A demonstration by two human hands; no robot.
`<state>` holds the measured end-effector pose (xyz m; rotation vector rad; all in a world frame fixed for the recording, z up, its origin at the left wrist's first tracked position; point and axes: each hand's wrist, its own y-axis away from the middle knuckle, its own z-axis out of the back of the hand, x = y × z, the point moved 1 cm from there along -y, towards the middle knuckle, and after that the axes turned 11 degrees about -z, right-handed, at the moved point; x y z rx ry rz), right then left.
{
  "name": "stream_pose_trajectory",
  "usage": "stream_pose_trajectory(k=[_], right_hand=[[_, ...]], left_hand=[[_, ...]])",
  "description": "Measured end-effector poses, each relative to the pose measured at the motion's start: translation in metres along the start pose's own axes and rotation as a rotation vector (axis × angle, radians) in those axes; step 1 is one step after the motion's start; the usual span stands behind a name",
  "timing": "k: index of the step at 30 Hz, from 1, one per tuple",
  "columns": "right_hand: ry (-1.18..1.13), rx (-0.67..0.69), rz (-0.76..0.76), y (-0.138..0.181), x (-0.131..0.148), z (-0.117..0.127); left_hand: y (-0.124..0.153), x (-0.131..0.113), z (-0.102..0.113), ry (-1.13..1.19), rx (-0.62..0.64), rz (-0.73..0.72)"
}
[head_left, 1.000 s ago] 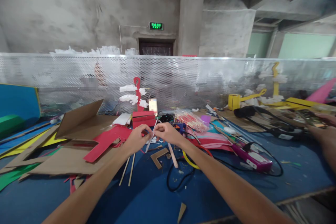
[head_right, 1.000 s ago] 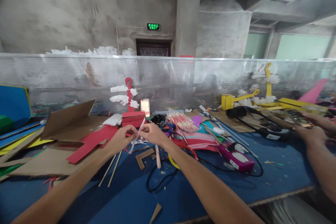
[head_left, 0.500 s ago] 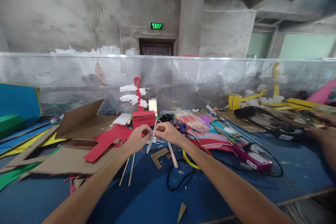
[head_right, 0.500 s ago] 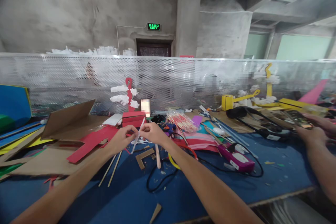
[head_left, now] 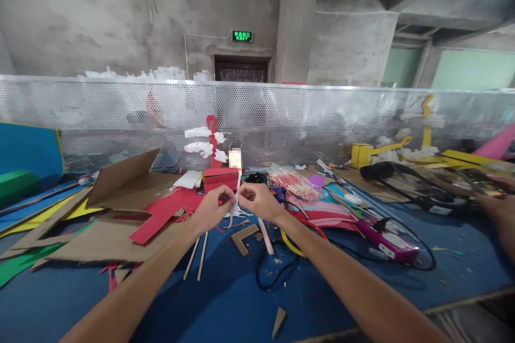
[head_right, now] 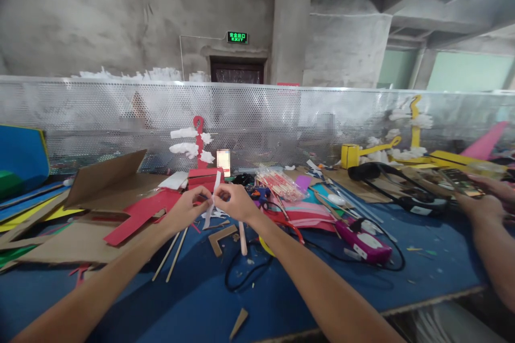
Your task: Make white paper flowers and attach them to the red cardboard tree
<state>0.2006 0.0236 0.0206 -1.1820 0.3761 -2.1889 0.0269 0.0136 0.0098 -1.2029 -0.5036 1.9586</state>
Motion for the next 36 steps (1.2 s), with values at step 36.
stream_pose_trajectory(k=[36], right_hand=[[-0.190,0.044,-0.118,0.000,0.002,0.003]], left_hand=[[-0.002,-0.007,0.000,0.056,0.005,0.010]])
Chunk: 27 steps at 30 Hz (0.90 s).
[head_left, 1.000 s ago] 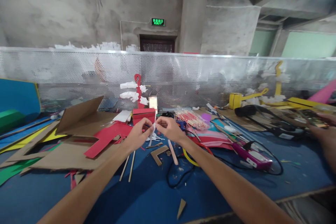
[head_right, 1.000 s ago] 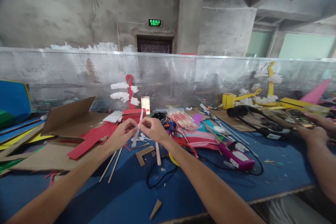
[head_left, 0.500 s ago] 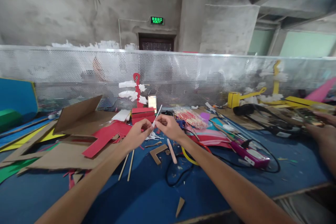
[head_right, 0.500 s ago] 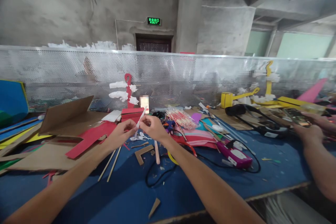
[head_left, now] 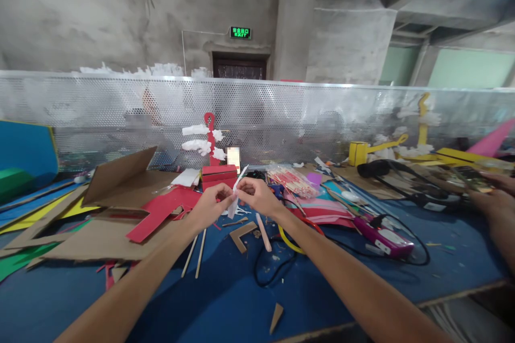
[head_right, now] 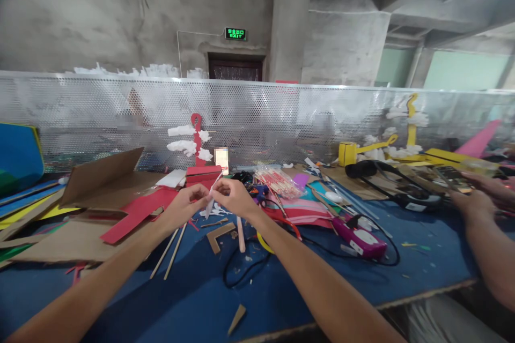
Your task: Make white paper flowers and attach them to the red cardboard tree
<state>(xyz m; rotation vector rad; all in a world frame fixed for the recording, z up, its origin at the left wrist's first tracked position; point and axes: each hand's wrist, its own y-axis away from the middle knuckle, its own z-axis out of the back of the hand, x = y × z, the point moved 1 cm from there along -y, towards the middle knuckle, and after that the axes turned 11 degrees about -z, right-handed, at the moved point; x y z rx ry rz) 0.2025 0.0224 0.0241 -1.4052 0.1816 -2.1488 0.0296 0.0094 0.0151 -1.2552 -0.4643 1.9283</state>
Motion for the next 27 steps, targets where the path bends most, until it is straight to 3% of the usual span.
stream_pose_trajectory(k=[12,27], right_hand=[[-0.063,-0.001,-0.057,-0.0027,-0.0041,0.0001],[-0.064,0.021,-0.060,-0.0019,-0.0029,-0.0004]], left_hand=[[-0.0005,-0.0006,0.0020,0.108,0.001,0.078],[-0.0003,-0.0013,0.0021,0.081,-0.016,0.050]])
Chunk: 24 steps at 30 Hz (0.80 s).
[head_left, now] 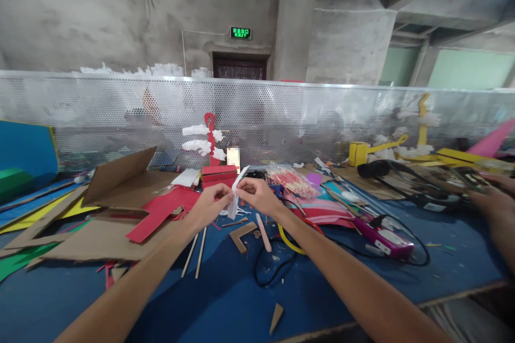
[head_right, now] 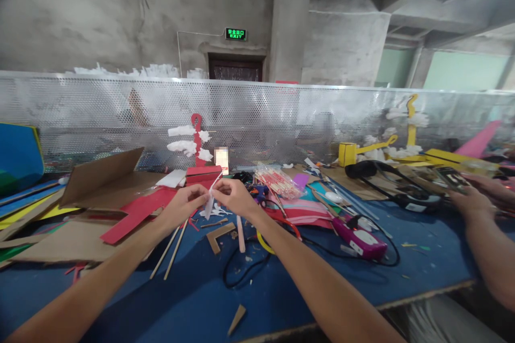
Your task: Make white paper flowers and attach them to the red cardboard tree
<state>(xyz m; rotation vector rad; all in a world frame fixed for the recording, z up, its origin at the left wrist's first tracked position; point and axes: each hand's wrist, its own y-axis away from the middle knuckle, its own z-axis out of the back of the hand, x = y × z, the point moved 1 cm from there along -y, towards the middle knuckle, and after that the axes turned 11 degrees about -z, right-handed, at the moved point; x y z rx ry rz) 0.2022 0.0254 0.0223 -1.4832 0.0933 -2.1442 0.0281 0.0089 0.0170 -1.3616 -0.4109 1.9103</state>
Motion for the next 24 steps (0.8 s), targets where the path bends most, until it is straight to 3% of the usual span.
stream_pose_trajectory(k=[10,24], right_hand=[[0.004,0.001,0.031,-0.0002,-0.0001,0.0010],[-0.047,0.004,-0.014,-0.0015,-0.0014,0.0000]], left_hand=[[0.0016,-0.0004,-0.0019,-0.200,-0.025,-0.063],[0.0007,0.0024,-0.0013,-0.199,-0.018,-0.054]])
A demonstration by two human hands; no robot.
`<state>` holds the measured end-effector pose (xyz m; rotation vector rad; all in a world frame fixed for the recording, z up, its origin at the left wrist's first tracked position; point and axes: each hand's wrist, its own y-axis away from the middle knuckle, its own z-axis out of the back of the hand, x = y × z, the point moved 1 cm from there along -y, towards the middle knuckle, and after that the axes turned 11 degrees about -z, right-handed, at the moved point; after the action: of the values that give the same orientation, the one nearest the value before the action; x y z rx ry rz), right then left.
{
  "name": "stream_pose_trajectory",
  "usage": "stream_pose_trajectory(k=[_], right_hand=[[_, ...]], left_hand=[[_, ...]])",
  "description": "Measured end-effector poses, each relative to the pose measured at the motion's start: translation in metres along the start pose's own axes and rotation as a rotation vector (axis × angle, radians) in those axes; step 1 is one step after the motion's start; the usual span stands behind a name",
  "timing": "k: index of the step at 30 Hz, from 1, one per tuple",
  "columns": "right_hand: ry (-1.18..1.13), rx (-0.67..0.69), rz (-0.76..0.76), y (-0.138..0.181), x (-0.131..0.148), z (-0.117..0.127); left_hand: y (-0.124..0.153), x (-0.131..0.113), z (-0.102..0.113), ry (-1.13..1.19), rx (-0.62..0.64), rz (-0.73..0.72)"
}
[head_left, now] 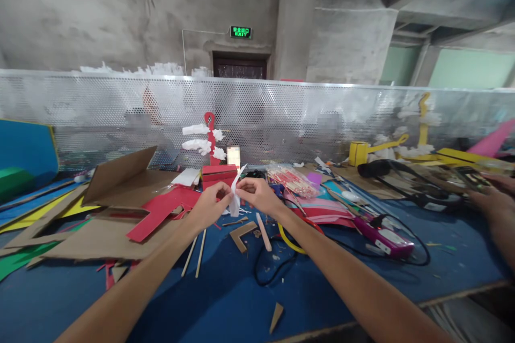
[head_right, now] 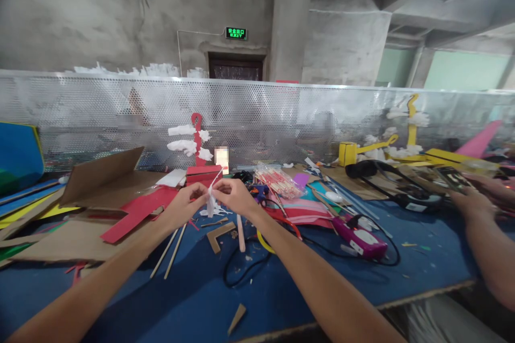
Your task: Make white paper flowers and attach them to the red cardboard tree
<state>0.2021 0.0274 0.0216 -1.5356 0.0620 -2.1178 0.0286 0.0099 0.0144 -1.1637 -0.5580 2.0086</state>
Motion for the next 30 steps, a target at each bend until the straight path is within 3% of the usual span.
stream_pose_trajectory(k=[13,24,30], right_hand=[[0.043,0.011,0.065,0.002,0.005,0.000],[0.194,-0.065,0.165,-0.001,-0.002,0.000],[0.226,-0.075,0.163,0.000,-0.001,-0.002]], left_hand=[[0.001,-0.003,0.001,-0.034,0.010,-0.011],[0.004,-0.009,-0.001,-0.208,0.022,-0.025],[0.002,-0.006,0.000,-0.181,0.021,-0.027]])
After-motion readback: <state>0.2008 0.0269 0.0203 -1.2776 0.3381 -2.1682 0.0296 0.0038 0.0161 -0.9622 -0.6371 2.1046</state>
